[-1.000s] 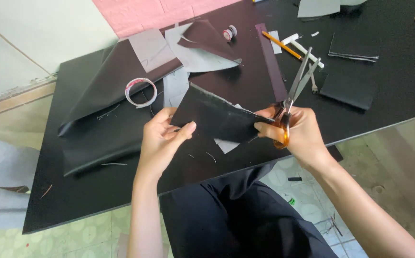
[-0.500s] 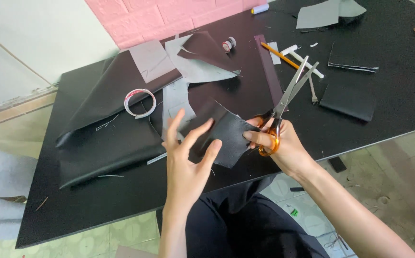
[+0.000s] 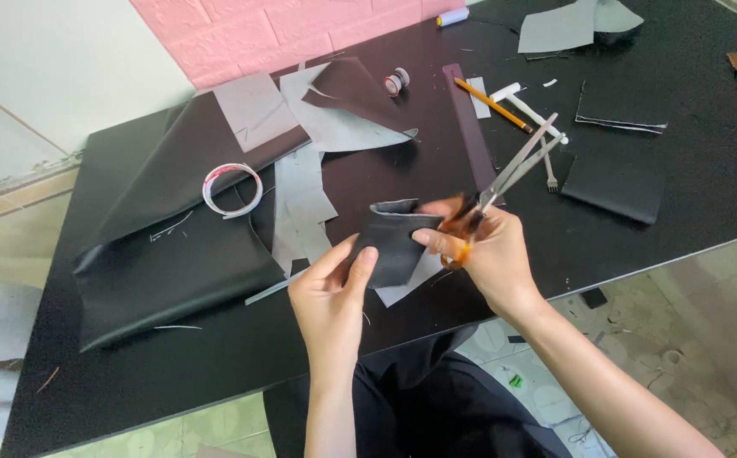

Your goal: The person is crafting a small leather item by cutting leather scraps with scissors, measuring dimensions with a ruler and pencil, and folding the pieces to inspect the assembly.

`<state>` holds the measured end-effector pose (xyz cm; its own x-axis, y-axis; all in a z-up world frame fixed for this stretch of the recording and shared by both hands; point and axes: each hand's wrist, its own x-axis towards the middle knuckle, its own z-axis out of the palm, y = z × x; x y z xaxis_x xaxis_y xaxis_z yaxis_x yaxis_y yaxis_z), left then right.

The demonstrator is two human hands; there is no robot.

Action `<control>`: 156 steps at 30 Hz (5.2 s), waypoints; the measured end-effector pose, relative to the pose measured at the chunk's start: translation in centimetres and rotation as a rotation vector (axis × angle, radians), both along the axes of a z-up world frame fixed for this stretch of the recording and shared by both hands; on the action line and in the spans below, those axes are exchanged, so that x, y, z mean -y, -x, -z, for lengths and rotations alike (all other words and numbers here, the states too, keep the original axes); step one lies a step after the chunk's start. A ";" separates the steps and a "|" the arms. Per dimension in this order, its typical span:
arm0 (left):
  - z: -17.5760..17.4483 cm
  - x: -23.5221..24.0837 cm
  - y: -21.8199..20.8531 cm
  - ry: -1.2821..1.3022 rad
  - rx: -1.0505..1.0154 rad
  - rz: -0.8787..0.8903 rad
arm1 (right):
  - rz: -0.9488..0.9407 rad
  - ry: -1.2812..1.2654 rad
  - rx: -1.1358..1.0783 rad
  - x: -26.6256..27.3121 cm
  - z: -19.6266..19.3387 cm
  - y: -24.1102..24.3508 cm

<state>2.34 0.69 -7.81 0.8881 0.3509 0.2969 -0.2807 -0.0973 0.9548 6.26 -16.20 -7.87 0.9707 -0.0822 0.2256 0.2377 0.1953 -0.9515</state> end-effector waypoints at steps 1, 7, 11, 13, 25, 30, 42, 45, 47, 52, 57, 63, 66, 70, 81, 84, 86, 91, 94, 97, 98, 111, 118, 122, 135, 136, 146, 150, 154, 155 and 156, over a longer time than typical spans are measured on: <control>0.1 0.0 -0.1 0.003 -0.003 0.002 | 0.002 0.003 -0.003 -0.3 -1.1 0.1; 1.4 -0.1 -0.7 0.105 -0.169 -0.006 | -0.019 0.039 -0.135 -0.4 -1.0 -0.9; 1.5 -1.1 -1.0 0.041 -0.235 0.020 | -0.066 -0.059 -0.243 0.2 0.6 -2.2; 0.9 -1.3 -0.9 -0.002 -0.267 0.040 | -0.079 -0.053 -0.269 0.1 0.7 -2.2; 1.2 0.0 -0.9 0.022 -0.112 -0.048 | -0.173 0.032 -0.288 0.2 1.3 -1.7; 2.7 -0.4 -1.5 -0.006 -0.053 -0.092 | -0.199 0.016 -0.316 0.3 1.8 -1.7; 2.0 -0.2 -1.5 0.005 -0.099 -0.003 | -0.227 -0.009 -0.320 0.3 3.3 -2.6; 2.5 -0.6 -1.6 -0.005 -0.106 -0.020 | -0.216 -0.017 -0.323 0.1 2.6 -2.5; 2.3 -0.6 -1.5 0.003 -0.124 -0.029 | -0.216 -0.023 -0.326 0.3 3.2 -2.8; 2.4 -0.7 -1.8 -0.009 -0.138 -0.050 | -0.206 -0.024 -0.344 0.0 3.0 -3.1; 4.8 -0.9 -3.2 -0.027 -0.057 -0.094 | -0.224 -0.048 -0.359 0.0 4.3 -3.9; 3.7 -0.4 -3.4 -0.191 0.012 -0.167 | -0.309 0.013 -0.356 1.0 4.3 -3.9; 2.9 0.0 -3.2 -0.173 -0.033 -0.127 | -0.264 -0.006 -0.347 1.7 4.2 -3.7; 2.3 0.1 -2.3 -0.129 -0.139 -0.053 | -0.244 -0.086 -0.357 2.3 5.2 -4.0; 3.6 -1.2 -0.4 -0.154 -0.261 0.088 | -0.080 -0.156 -0.339 2.2 5.0 -3.1; 4.1 -1.3 -0.8 -0.132 -0.265 0.069 | -0.063 -0.124 -0.344 2.1 5.1 -3.2; 4.6 -1.2 -0.8 -0.172 -0.271 0.046 | -0.079 -0.100 -0.340 1.9 4.4 -2.8; 5.3 -0.9 -0.8 -0.219 -0.301 -0.017 | -0.098 -0.059 -0.312 1.8 4.3 -2.4; 5.5 -0.7 -0.8 -0.278 -0.345 -0.052 | -0.115 -0.047 -0.300 1.8 4.5 -2.3; 4.9 -0.6 -0.8 -0.266 -0.318 -0.072 | -0.103 -0.051 -0.276 1.9 4.8 -2.5; 4.7 -0.6 -0.7 -0.244 -0.281 -0.034 | -0.088 -0.092 -0.289 1.9 4.9 -2.5; 4.4 -2.1 0.0 -0.185 -0.256 0.219 | -0.060 -0.257 -0.338 2.5 5.6 -3.2; 5.3 -2.3 0.1 -0.121 -0.219 0.183 | -0.073 -0.211 -0.323 2.8 6.7 -3.7; 5.9 -2.3 0.2 -0.088 -0.150 0.179 | -0.068 -0.189 -0.316 2.6 6.2 -3.3; 3.3 0.3 0.2 -0.277 0.072 -0.087 | -0.090 -0.130 -0.270 2.5 5.8 -2.9; 3.2 0.5 -0.1 -0.278 0.071 -0.089 | -0.092 -0.131 -0.271 2.4 5.6 -2.7; 3.0 0.8 -1.9 -0.388 0.064 -0.192 | -0.095 -0.147 -0.257 2.8 6.3 -3.0; 3.6 0.7 -2.4 -0.449 0.100 -0.240 | -0.090 -0.133 -0.227 2.3 5.2 -2.4; 3.9 0.6 -2.4 -0.420 0.104 -0.244 | -0.100 -0.092 -0.223 2.4 5.0 -2.3; 3.8 0.6 -2.5 -0.380 0.090 -0.222 | -0.097 -0.081 -0.215 2.4 4.8 -2.2; 3.6 0.5 -2.6 -0.340 0.077 -0.199 | -0.094 -0.070 -0.207 2.4 4.6 -2.1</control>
